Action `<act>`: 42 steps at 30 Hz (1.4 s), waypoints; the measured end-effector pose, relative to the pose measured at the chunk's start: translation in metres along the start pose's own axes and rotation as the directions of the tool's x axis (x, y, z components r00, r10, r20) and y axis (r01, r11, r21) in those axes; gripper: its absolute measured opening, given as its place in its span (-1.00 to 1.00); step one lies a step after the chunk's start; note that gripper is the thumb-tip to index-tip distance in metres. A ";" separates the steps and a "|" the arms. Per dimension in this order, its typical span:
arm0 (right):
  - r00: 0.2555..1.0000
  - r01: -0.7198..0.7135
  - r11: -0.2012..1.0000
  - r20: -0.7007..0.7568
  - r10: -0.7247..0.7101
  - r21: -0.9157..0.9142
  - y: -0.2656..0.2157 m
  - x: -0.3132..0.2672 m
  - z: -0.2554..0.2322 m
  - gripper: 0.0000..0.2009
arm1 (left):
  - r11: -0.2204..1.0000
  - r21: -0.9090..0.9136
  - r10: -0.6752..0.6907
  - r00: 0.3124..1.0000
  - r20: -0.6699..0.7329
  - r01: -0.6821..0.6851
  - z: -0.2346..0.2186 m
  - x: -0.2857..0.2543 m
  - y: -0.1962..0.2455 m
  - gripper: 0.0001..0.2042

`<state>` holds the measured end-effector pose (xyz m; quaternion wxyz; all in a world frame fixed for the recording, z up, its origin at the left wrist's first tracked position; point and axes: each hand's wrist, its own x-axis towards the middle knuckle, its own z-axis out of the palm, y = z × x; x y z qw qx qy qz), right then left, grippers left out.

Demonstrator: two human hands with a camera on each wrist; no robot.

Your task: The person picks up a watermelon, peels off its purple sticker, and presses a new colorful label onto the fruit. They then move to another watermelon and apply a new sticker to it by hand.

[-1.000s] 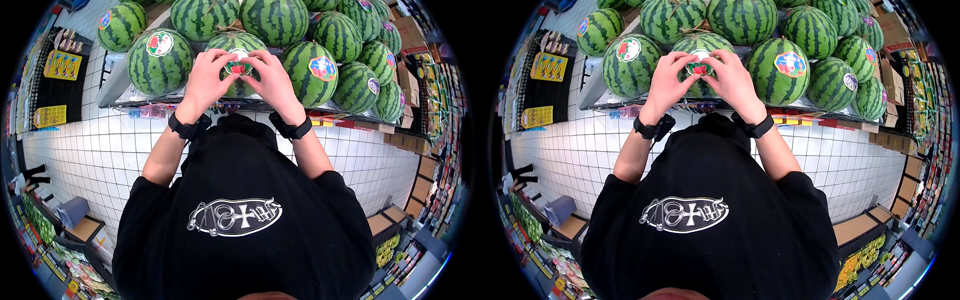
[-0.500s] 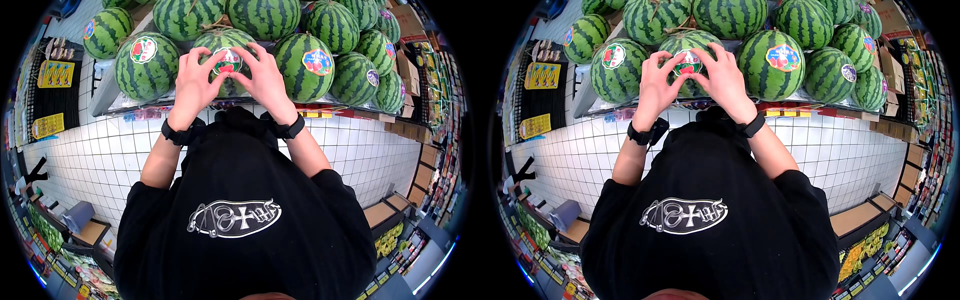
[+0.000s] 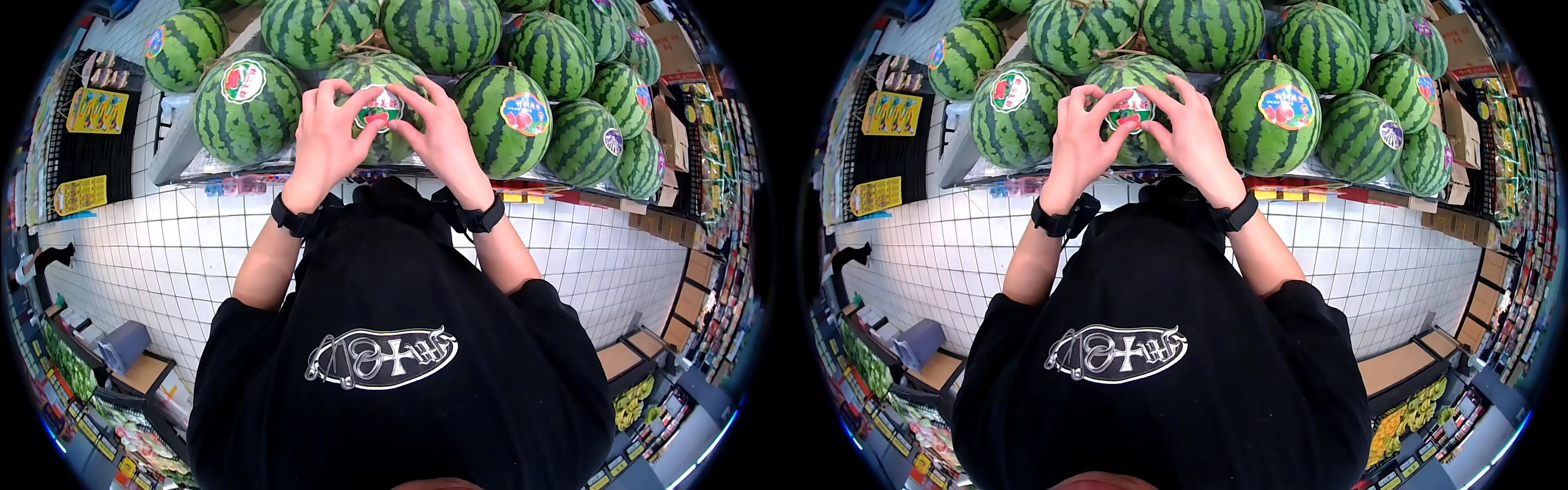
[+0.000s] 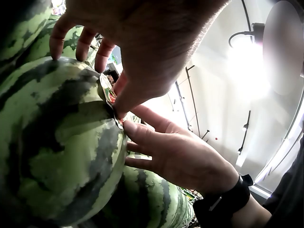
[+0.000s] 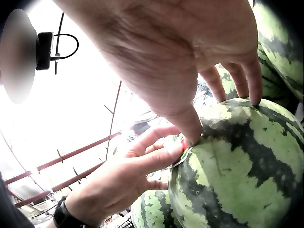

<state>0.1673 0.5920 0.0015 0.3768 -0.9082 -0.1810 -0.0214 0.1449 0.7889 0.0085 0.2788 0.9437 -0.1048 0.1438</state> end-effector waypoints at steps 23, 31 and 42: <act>0.999 0.023 0.993 0.041 -0.019 -0.118 -0.002 0.018 0.010 -0.23 | 0.901 -0.388 -0.102 0.964 0.246 0.194 -0.011 0.018 -0.037 -0.58; 0.997 0.015 0.997 0.081 -0.009 -0.078 0.000 0.025 0.008 -0.22 | 0.898 -0.362 -0.195 0.964 0.183 0.251 -0.011 0.018 -0.024 -0.51; 0.991 -0.034 0.999 0.134 0.031 0.019 -0.004 0.041 -0.002 -0.29 | 0.859 -0.405 -0.270 0.949 0.163 0.314 -0.003 0.012 -0.024 -0.58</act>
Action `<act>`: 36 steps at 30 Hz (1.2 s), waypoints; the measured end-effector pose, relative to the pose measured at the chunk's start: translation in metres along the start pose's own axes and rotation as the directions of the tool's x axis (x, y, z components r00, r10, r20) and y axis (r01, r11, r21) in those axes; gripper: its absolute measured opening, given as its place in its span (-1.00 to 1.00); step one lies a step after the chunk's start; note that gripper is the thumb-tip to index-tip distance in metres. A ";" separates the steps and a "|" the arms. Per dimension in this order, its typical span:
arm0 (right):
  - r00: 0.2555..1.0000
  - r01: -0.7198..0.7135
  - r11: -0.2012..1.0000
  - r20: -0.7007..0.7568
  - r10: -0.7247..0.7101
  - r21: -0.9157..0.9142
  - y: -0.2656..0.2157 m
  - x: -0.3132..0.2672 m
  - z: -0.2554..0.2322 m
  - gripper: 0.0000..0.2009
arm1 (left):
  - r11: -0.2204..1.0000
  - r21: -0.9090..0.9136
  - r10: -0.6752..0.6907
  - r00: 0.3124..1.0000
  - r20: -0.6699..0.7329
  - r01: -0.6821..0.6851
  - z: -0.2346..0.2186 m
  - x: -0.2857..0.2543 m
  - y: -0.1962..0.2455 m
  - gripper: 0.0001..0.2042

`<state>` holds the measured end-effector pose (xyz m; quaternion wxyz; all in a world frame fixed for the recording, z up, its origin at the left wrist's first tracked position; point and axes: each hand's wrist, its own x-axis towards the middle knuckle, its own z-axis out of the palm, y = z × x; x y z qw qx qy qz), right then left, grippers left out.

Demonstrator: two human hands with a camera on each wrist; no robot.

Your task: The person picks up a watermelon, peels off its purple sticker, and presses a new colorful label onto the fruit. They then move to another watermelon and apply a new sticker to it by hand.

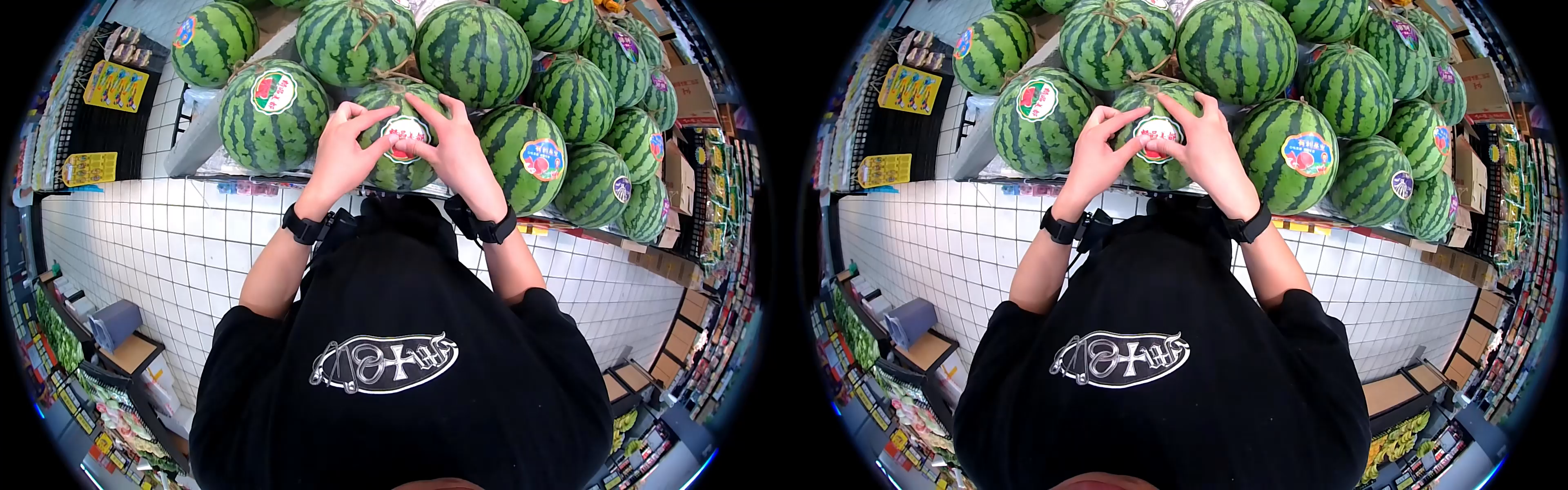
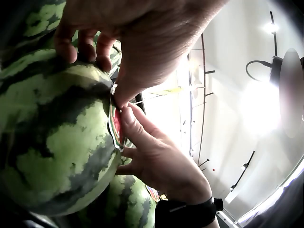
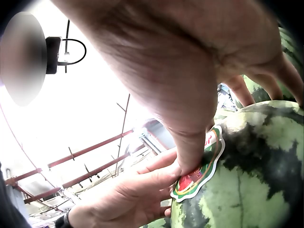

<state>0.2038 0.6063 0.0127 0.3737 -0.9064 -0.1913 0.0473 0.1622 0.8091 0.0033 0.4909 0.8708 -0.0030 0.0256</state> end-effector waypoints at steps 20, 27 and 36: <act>0.999 0.046 0.999 -0.016 -0.046 0.008 0.011 0.011 -0.003 -0.49 | 0.997 -0.040 -0.071 0.997 -0.034 0.070 0.002 0.009 0.008 -0.66; 0.996 0.090 0.996 -0.017 -0.090 -0.022 0.014 0.015 -0.003 -0.50 | 0.996 -0.010 -0.087 0.991 -0.103 0.086 0.009 0.006 0.017 -0.64; 0.992 0.122 0.979 -0.038 -0.117 0.166 0.016 0.025 -0.009 -0.35 | 0.958 0.254 0.178 0.972 -0.155 -0.135 -0.036 0.028 0.014 -0.52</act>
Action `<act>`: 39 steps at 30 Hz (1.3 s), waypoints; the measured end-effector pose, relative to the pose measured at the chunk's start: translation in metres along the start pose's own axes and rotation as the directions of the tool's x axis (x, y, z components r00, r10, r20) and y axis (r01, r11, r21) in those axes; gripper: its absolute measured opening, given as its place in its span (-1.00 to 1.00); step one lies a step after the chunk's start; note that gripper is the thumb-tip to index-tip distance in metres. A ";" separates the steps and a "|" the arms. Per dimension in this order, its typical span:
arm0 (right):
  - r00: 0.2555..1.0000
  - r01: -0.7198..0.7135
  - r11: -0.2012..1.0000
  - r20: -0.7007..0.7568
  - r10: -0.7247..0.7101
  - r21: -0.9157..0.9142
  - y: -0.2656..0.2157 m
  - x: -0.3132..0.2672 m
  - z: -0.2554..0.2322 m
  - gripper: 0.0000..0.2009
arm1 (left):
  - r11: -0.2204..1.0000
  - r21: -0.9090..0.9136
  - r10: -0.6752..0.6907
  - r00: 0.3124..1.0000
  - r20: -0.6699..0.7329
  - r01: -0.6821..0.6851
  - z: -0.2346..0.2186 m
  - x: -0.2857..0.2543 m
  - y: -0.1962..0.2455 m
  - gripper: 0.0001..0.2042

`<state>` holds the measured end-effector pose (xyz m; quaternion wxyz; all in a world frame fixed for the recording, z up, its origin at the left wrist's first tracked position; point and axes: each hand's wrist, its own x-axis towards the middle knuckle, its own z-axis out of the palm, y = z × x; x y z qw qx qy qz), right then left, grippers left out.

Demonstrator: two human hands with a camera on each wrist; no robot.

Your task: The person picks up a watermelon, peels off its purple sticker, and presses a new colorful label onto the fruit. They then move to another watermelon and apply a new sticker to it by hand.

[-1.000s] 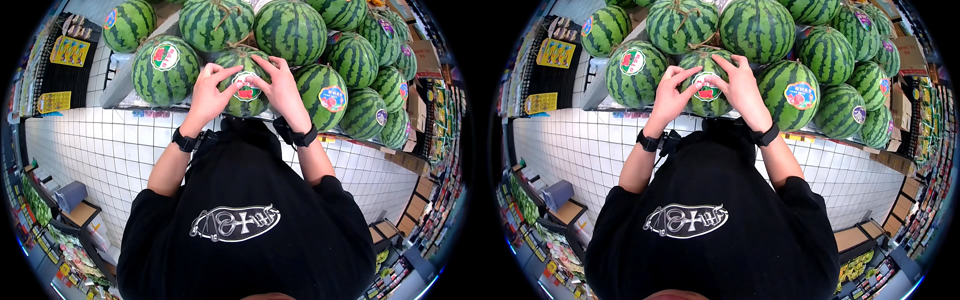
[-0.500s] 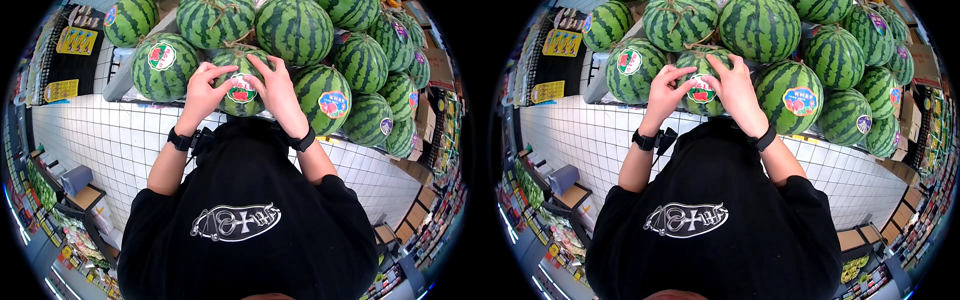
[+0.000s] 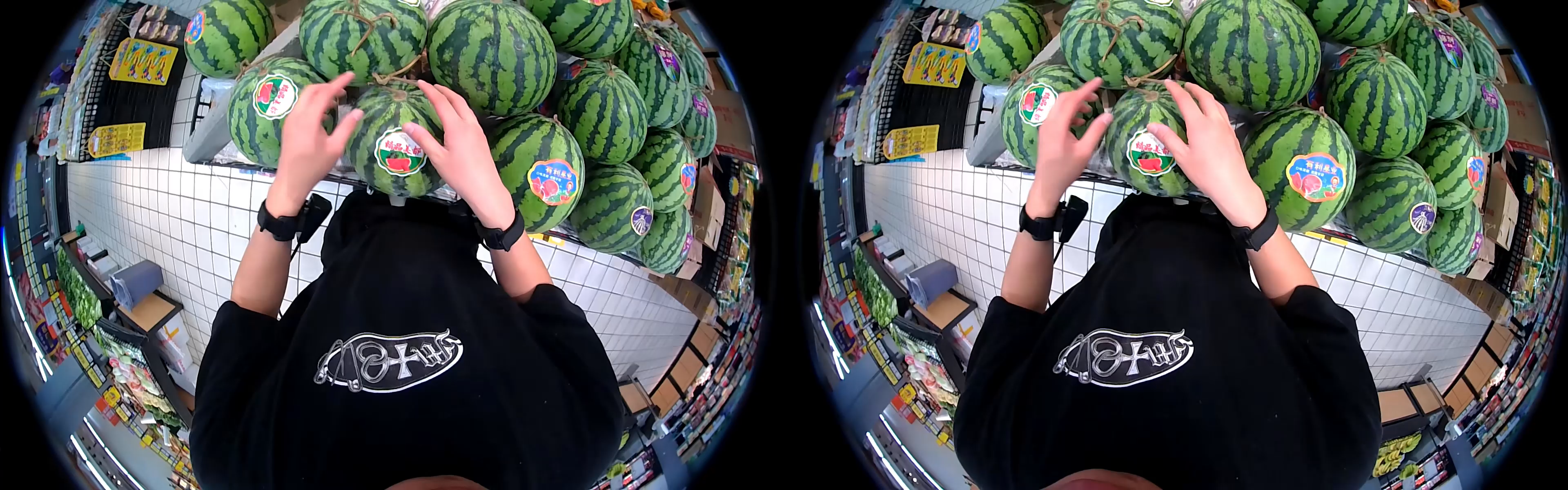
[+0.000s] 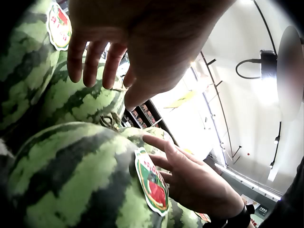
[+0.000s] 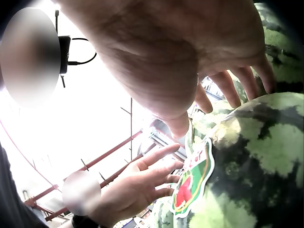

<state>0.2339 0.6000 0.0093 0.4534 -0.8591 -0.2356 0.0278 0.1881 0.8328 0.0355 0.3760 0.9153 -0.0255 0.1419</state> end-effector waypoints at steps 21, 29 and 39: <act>0.995 0.076 0.959 -0.049 -0.092 -0.273 -0.102 0.087 0.026 -0.11 | 0.919 0.069 0.367 0.906 0.211 -0.388 -0.053 0.114 -0.062 -0.11; 0.994 0.062 0.876 0.113 -0.008 -0.478 -0.089 0.101 0.029 0.08 | 0.963 0.082 0.230 0.939 0.255 -0.258 -0.055 0.132 -0.063 -0.05; 0.990 0.088 0.943 0.136 -0.047 -0.319 -0.051 0.119 0.019 0.08 | 0.981 0.011 0.181 0.940 0.289 -0.192 -0.056 0.139 -0.055 -0.05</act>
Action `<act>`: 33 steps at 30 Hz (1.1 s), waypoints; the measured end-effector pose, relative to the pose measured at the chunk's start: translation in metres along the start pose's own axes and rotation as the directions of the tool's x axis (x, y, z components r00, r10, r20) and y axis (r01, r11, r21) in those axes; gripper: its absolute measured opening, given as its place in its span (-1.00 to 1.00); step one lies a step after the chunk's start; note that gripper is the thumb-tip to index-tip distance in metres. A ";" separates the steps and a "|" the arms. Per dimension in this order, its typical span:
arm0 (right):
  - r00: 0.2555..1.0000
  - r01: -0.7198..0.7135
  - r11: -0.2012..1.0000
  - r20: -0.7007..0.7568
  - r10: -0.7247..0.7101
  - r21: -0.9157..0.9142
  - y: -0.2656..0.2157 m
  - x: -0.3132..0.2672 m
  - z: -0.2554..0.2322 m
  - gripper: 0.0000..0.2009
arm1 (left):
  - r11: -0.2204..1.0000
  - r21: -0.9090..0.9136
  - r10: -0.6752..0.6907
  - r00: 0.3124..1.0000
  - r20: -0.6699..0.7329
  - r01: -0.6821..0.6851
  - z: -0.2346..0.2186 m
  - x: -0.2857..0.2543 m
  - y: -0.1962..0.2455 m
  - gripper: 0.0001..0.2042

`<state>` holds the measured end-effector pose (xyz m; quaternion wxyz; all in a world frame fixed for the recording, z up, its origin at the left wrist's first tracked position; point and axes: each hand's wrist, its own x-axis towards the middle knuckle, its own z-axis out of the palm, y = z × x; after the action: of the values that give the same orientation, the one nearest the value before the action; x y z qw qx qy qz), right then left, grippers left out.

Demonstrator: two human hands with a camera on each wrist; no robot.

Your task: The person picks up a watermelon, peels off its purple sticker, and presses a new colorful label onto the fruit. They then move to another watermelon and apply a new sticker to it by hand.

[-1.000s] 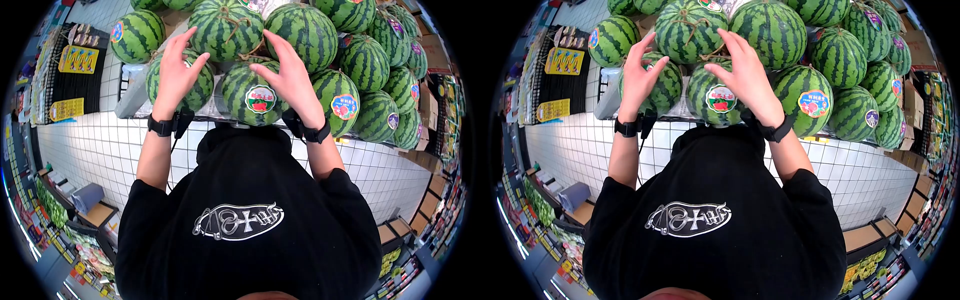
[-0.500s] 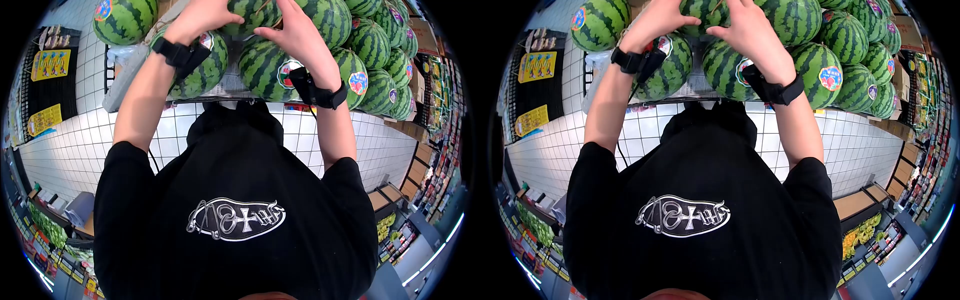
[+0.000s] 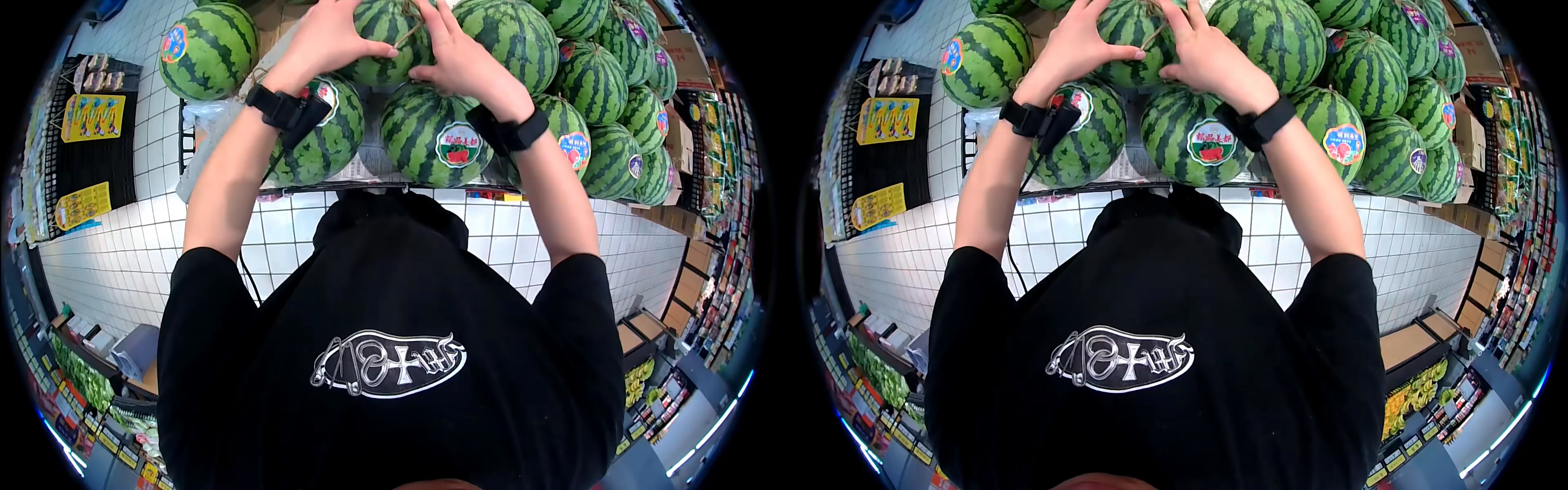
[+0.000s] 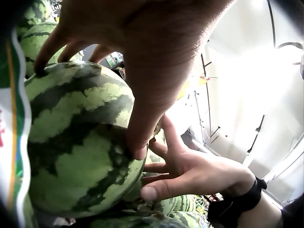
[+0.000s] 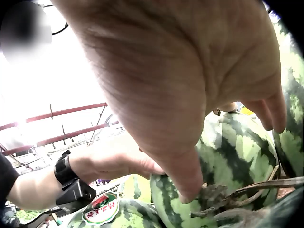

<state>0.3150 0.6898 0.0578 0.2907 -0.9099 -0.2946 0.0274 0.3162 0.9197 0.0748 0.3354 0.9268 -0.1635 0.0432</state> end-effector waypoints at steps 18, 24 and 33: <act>0.999 -0.010 0.991 0.034 0.005 0.136 0.026 0.030 -0.010 0.27 | 0.958 -0.277 -0.043 0.993 0.111 0.073 0.016 0.033 -0.070 -0.25; 0.995 0.072 0.993 -0.069 -0.066 0.089 0.061 0.060 0.015 0.05 | 0.945 -0.300 -0.061 0.973 0.221 0.127 0.021 0.063 -0.077 -0.30; 0.966 0.210 0.978 -0.157 -0.207 0.004 0.063 0.087 0.021 -0.38 | 0.859 -0.456 -0.114 0.955 0.273 0.233 0.021 0.073 -0.093 -0.38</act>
<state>0.4144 0.7071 0.0164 0.3236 -0.8701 -0.3648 -0.0716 0.4150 0.9536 0.0160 0.5367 0.8229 -0.1231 -0.1403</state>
